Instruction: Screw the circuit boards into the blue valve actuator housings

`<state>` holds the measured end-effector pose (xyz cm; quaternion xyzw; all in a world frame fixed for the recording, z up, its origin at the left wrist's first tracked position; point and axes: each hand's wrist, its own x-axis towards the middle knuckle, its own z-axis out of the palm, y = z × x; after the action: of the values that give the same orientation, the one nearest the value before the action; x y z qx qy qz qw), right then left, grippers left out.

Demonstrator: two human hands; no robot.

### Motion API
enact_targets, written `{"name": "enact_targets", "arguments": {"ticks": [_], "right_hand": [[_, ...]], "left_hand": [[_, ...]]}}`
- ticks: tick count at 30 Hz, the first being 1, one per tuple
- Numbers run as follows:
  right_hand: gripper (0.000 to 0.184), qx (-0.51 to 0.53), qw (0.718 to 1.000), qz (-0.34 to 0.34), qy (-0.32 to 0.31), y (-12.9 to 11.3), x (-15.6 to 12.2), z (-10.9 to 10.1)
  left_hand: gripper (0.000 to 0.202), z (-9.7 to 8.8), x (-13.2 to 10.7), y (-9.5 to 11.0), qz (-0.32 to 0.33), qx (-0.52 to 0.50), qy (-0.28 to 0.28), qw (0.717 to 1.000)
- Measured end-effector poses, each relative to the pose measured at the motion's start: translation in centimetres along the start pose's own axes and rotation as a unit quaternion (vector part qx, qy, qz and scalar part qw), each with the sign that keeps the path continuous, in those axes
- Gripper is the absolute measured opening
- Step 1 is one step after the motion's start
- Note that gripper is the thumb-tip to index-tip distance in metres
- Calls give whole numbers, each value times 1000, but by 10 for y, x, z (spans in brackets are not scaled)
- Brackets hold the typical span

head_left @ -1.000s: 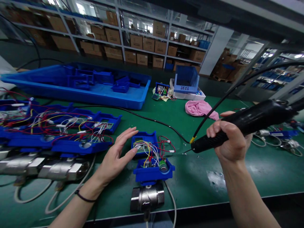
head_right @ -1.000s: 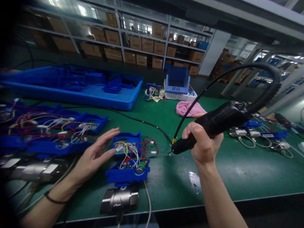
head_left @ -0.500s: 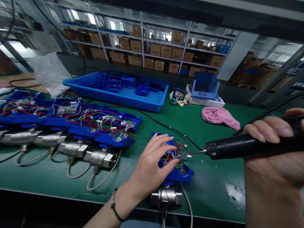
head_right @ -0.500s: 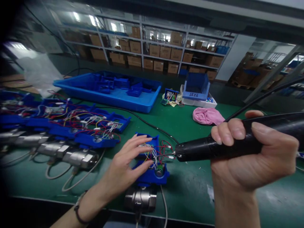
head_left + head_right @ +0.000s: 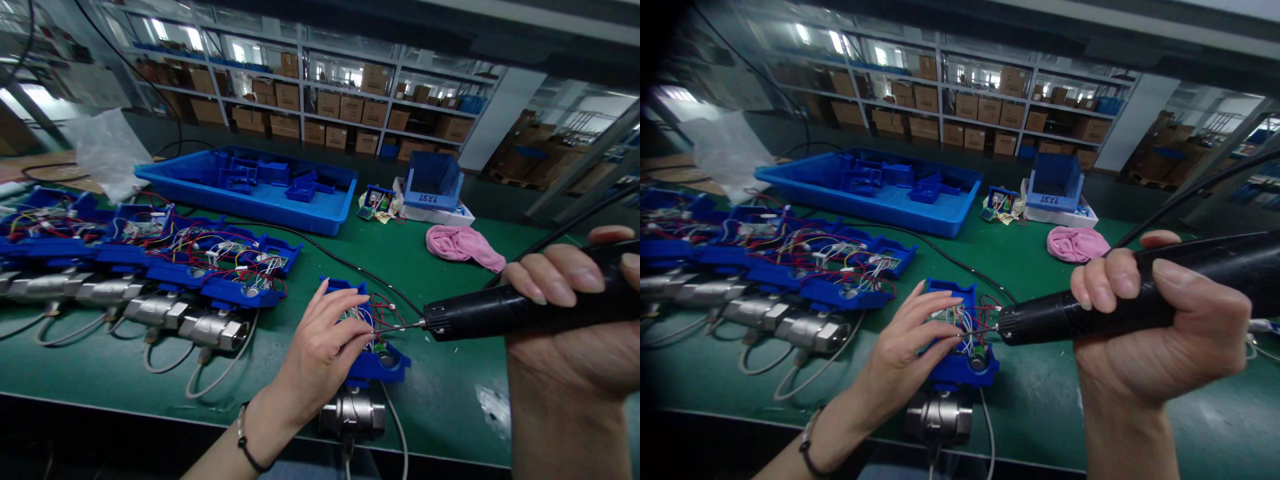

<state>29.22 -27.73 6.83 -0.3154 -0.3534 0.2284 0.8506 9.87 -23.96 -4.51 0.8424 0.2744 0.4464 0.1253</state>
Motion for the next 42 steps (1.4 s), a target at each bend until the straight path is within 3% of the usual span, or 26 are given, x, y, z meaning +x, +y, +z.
{"name": "enact_targets", "arguments": {"ticks": [11, 15, 18, 22, 25, 31, 42], "right_hand": [[23, -13, 999, -3, -44, 3, -3, 3], [23, -7, 998, -15, -54, 5, 1, 4], [23, -12, 998, -27, -51, 6, 3, 4], [23, -17, 998, -36, -49, 9, 8, 2], [19, -23, 998, -47, -44, 15, 12, -2], [15, -19, 993, -43, -108, 31, 14, -12], [13, -47, 993, 24, -102, 50, 1, 8]], "left_hand": [[8, 4, -4, -7, -2, 9, -16, 1000], [33, -2, 3, -12, -58, 10, -43, 997], [35, -8, 12, -25, -74, 9, -100, 992], [43, -11, 21, -47, -61, -8, -218, 974], [50, -7, 23, -58, -49, -5, -257, 965], [34, 7, 17, -66, -39, -3, -270, 962], [9, 12, 3, -77, -75, -41, -261, 961]]}}
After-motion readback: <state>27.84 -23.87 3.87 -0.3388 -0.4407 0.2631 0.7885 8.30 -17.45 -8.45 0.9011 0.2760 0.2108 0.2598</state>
